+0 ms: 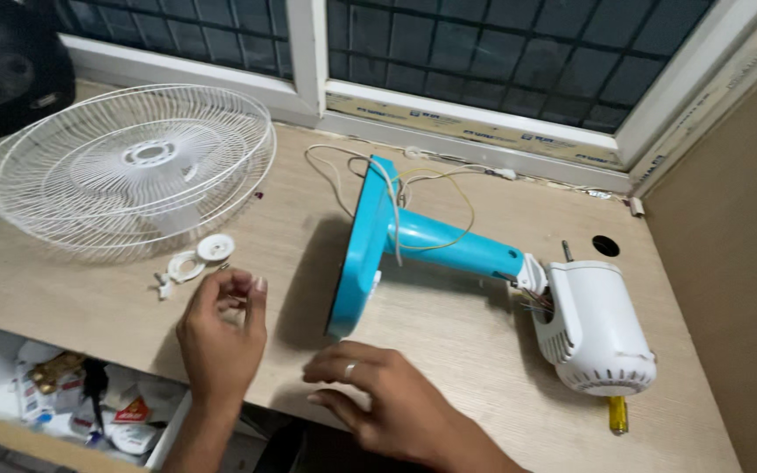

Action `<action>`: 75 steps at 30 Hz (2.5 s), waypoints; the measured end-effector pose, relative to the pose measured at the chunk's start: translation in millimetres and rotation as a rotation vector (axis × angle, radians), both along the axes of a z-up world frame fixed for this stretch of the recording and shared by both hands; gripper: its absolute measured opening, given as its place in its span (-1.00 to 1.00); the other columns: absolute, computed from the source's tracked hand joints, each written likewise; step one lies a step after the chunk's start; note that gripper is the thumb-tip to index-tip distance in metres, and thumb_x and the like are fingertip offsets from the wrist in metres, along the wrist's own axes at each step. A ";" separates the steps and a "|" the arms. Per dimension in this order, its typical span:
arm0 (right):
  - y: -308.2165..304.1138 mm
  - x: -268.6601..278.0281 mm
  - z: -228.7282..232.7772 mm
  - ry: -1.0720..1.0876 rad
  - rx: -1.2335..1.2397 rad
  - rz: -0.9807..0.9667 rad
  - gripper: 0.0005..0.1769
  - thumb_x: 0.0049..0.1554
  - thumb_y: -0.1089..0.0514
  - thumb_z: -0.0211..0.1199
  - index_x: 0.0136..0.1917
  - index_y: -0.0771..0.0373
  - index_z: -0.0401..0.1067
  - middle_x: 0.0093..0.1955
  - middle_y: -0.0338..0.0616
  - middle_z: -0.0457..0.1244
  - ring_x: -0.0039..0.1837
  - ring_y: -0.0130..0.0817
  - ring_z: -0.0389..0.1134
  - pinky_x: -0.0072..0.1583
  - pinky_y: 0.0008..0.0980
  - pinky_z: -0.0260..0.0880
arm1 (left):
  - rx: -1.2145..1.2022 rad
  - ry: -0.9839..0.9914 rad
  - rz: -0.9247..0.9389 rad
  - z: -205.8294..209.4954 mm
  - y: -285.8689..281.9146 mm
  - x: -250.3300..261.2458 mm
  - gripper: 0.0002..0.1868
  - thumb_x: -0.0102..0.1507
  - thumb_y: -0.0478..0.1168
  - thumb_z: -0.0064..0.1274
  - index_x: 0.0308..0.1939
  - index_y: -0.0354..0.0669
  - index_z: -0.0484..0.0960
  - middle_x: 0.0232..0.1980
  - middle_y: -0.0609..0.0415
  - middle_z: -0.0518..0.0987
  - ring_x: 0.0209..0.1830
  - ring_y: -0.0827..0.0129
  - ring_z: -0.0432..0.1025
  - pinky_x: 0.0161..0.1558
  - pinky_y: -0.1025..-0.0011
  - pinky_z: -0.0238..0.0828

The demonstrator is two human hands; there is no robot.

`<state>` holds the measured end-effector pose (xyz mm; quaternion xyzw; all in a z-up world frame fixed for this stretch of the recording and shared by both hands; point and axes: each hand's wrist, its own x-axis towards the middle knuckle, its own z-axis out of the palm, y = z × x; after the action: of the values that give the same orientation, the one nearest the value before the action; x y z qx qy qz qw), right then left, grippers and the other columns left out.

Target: The person aligns the blue fan housing with the white motor unit, inserts and tightens a screw with a yellow screwdriver, then connects the power cord to the motor. The fan remains partially disassembled with the cage and blades off to the side.

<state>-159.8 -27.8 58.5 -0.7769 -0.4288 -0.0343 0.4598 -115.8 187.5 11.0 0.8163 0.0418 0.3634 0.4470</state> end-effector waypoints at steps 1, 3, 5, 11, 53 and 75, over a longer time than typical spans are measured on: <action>10.6 0.7 -4.4 0.018 -0.025 -0.002 -0.72 0.12 0.37 0.32 0.13 0.34 0.49 0.15 0.05 0.38 0.18 0.04 0.45 0.20 -0.19 0.49 | 0.067 0.009 0.013 -2.9 11.5 5.3 -0.82 0.27 -0.32 0.21 -0.11 -0.35 0.60 -0.19 -0.08 0.64 -0.21 0.25 0.57 -0.13 0.36 0.51; 28.6 2.7 -13.2 0.051 -0.079 -0.006 -0.63 0.10 0.38 0.27 0.21 0.37 0.47 0.23 0.11 0.36 0.21 0.10 0.43 0.22 -0.16 0.47 | 0.197 0.027 0.038 -11.4 27.5 16.1 -0.79 0.25 -0.37 0.17 -0.05 -0.36 0.62 -0.06 -0.15 0.62 -0.06 0.10 0.56 -0.01 0.26 0.52; 44.6 5.6 -19.7 0.091 -0.112 -0.037 -0.62 0.12 0.38 0.24 0.22 0.37 0.47 0.26 0.10 0.36 0.21 0.09 0.42 0.22 -0.15 0.46 | 0.355 0.069 0.097 -17.2 42.5 30.0 -0.71 0.17 -0.37 0.22 -0.04 -0.39 0.62 -0.02 -0.18 0.60 0.03 -0.01 0.47 0.08 0.13 0.41; 52.2 6.2 -24.2 0.088 -0.170 -0.055 -0.66 0.11 0.37 0.24 0.18 0.36 0.51 0.18 0.08 0.39 0.15 0.05 0.45 0.20 -0.17 0.48 | 0.449 0.154 0.094 -42.7 62.4 54.0 -0.71 0.19 -0.38 0.20 0.00 -0.32 0.63 0.02 -0.12 0.60 0.15 -0.03 0.40 0.20 0.12 0.33; -210.7 73.5 38.5 0.429 0.252 -0.788 -0.83 0.09 0.33 0.36 -0.01 0.37 0.62 -0.13 -0.10 0.49 -0.09 -0.43 0.53 0.00 -0.44 0.61 | 0.160 -0.313 -0.971 46.1 -232.9 85.3 -0.81 0.30 -0.26 0.27 -0.17 -0.31 0.60 -0.18 -0.01 0.56 -0.19 0.17 0.52 -0.15 0.29 0.45; -198.4 67.0 24.8 0.316 0.249 -0.784 -0.86 0.05 0.39 0.38 -0.07 0.38 0.62 -0.06 -0.07 0.48 -0.03 -0.41 0.53 0.00 -0.46 0.61 | 0.066 -0.411 -0.988 20.3 -228.0 81.5 -0.83 0.37 -0.30 0.18 -0.01 -0.32 0.61 -0.03 -0.08 0.59 -0.14 0.25 0.60 -0.18 0.39 0.58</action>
<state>-92.8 -226.2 83.3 -0.8152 -0.0190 -0.1384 0.5620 -34.3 -40.4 31.3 0.6645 -0.4472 0.2631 0.5378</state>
